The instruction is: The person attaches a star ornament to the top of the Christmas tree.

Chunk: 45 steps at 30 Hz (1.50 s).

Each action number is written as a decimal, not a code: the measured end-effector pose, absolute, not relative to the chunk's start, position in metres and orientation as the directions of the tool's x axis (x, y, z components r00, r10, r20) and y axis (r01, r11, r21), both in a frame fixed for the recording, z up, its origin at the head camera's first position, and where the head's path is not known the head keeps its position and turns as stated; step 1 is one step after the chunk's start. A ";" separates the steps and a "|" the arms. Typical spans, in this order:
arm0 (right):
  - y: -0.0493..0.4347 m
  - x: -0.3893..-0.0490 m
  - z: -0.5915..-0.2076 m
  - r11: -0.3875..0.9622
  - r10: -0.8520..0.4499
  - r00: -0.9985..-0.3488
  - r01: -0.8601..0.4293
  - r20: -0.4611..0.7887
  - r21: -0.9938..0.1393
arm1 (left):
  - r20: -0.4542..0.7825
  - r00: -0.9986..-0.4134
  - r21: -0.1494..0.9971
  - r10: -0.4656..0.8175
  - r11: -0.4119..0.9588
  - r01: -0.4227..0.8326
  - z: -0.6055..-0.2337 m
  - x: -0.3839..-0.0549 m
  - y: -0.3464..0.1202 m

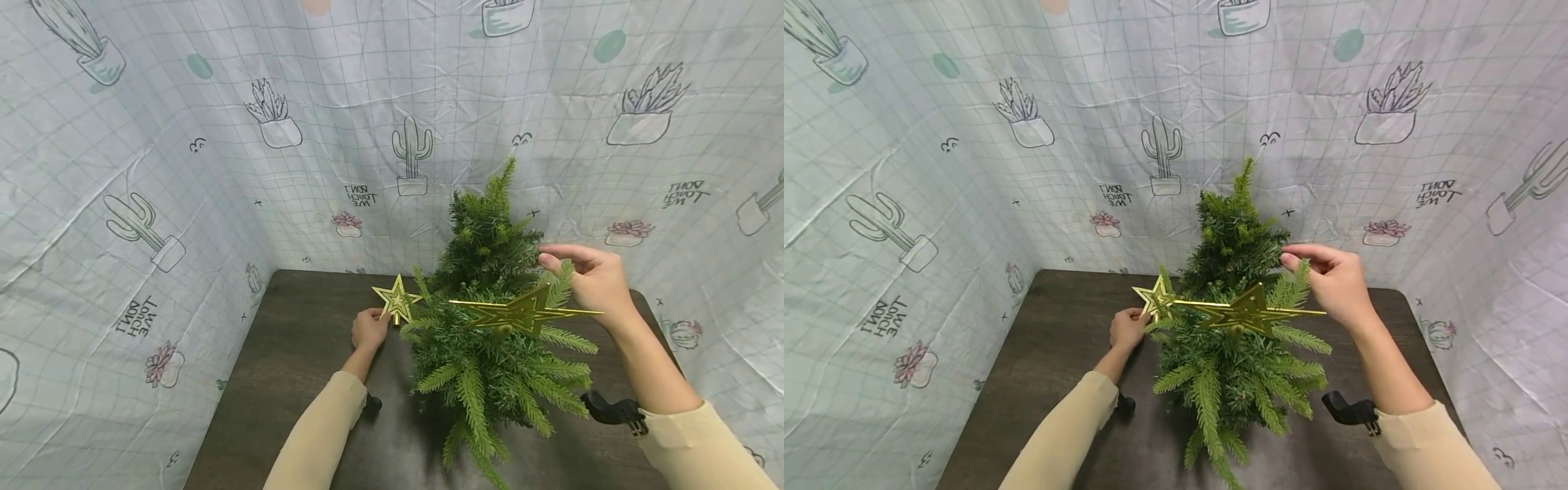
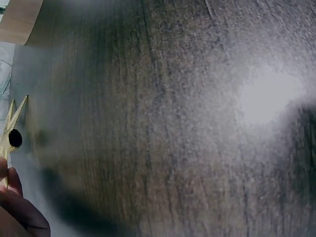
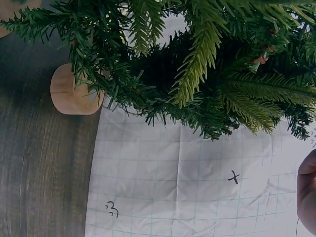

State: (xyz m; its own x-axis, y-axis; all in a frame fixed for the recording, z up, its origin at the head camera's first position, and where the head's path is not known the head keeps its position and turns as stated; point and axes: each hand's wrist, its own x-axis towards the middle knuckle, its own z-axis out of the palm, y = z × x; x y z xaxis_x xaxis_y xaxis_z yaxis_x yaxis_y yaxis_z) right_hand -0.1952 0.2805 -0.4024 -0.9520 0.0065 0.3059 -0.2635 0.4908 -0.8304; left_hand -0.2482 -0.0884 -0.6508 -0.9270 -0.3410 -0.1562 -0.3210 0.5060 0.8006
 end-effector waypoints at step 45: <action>0.277 -0.197 -0.410 0.440 0.077 -0.929 -0.293 0.361 -0.849 | 0.222 -0.882 0.967 -0.416 0.208 0.146 -0.579 -0.248 -0.112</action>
